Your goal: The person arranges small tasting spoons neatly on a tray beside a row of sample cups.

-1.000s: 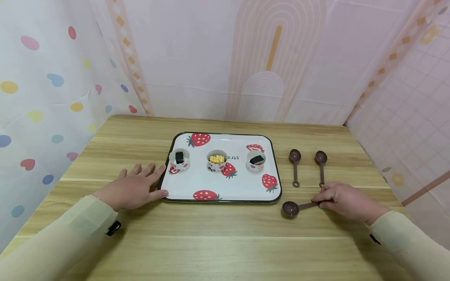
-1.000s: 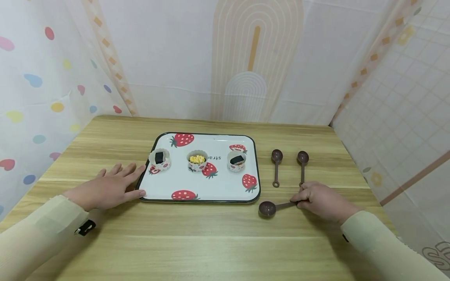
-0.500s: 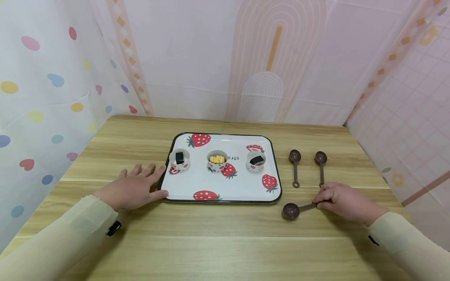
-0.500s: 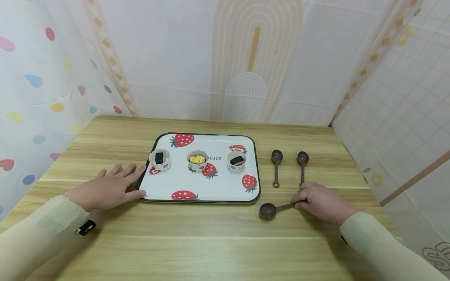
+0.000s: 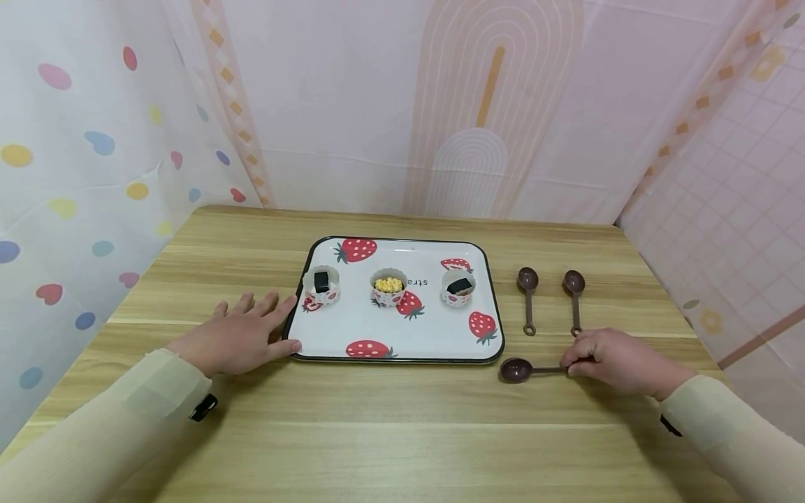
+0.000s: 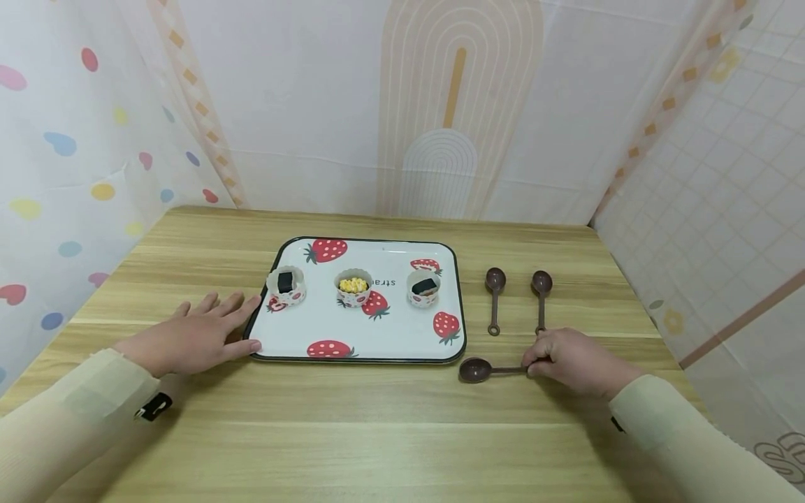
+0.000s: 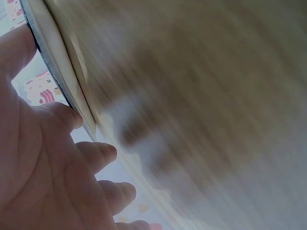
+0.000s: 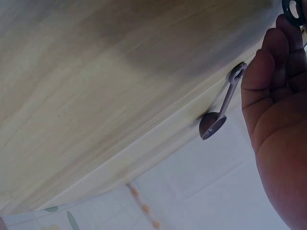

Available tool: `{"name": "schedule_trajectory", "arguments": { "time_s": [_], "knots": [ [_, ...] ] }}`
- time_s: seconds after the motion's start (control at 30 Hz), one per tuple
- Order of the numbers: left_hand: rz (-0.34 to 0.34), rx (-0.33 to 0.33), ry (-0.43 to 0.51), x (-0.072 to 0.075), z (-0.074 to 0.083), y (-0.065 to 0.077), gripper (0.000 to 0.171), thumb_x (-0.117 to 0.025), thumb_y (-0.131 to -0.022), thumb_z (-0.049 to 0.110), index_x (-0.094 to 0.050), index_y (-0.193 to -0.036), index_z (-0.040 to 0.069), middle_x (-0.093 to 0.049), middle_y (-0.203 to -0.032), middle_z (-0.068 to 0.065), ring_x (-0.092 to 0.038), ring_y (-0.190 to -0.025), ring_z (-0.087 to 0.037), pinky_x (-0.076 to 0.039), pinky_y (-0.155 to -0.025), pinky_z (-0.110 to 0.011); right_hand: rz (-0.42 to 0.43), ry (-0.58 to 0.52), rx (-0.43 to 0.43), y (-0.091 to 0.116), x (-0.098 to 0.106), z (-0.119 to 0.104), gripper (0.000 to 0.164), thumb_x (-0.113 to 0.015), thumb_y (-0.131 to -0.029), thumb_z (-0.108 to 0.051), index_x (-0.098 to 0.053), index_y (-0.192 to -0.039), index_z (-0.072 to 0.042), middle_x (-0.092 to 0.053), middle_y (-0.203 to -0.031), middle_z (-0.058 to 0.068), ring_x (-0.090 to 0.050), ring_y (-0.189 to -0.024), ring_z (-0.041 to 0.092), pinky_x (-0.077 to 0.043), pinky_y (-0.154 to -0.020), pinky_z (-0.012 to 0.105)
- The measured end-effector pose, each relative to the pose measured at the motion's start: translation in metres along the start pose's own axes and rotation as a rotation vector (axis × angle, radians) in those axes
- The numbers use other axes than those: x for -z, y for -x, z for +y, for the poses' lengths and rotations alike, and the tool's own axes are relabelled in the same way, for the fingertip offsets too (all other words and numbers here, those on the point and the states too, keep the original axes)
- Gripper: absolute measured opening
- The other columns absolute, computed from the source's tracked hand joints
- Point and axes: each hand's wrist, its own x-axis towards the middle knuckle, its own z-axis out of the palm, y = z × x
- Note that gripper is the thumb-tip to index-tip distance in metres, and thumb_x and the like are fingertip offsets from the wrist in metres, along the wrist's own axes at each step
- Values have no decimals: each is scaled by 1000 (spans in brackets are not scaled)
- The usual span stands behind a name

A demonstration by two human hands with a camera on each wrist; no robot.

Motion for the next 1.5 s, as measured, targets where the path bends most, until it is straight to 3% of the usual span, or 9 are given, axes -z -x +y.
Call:
{"name": "schedule_trajectory", "arguments": {
  "time_s": [0.23,0.7,1.13,1.5],
  "knots": [
    [9,-4,-3,-1,0,0,100,-42,-98,81,-26,-168,11,-29,-168,-32,-21,-148,-71,-21,-110,-88,-6,-57,-37,-1,3,-2,6,-80,-91,-19,-83,-95,-23,-78,-97,-10,-67,-90,-3,-59,-82,28],
    [-13,4,6,1,1,0,102,-43,-97,81,-25,-168,10,-28,-168,-32,-19,-149,-70,-20,-111,-87,51,-124,-32,-10,6,-10,6,-79,-93,-18,-83,-96,-21,-80,-97,-8,-66,-91,-5,-59,-80,26],
    [-20,8,1,0,0,-1,103,-42,-97,82,-24,-168,10,-27,-168,-32,-18,-149,-70,-20,-111,-87,106,-164,-98,-27,5,-28,6,-78,-95,-17,-83,-95,-20,-80,-96,-9,-65,-88,-6,-56,-79,23],
    [-21,17,1,-1,0,-2,103,-43,-97,82,-24,-168,11,-26,-169,-32,-17,-150,-69,-18,-112,-86,126,-202,-186,-47,1,-45,9,-76,-98,-19,-84,-101,-15,-81,-96,-5,-65,-85,4,-54,-75,23]
  ]
}}
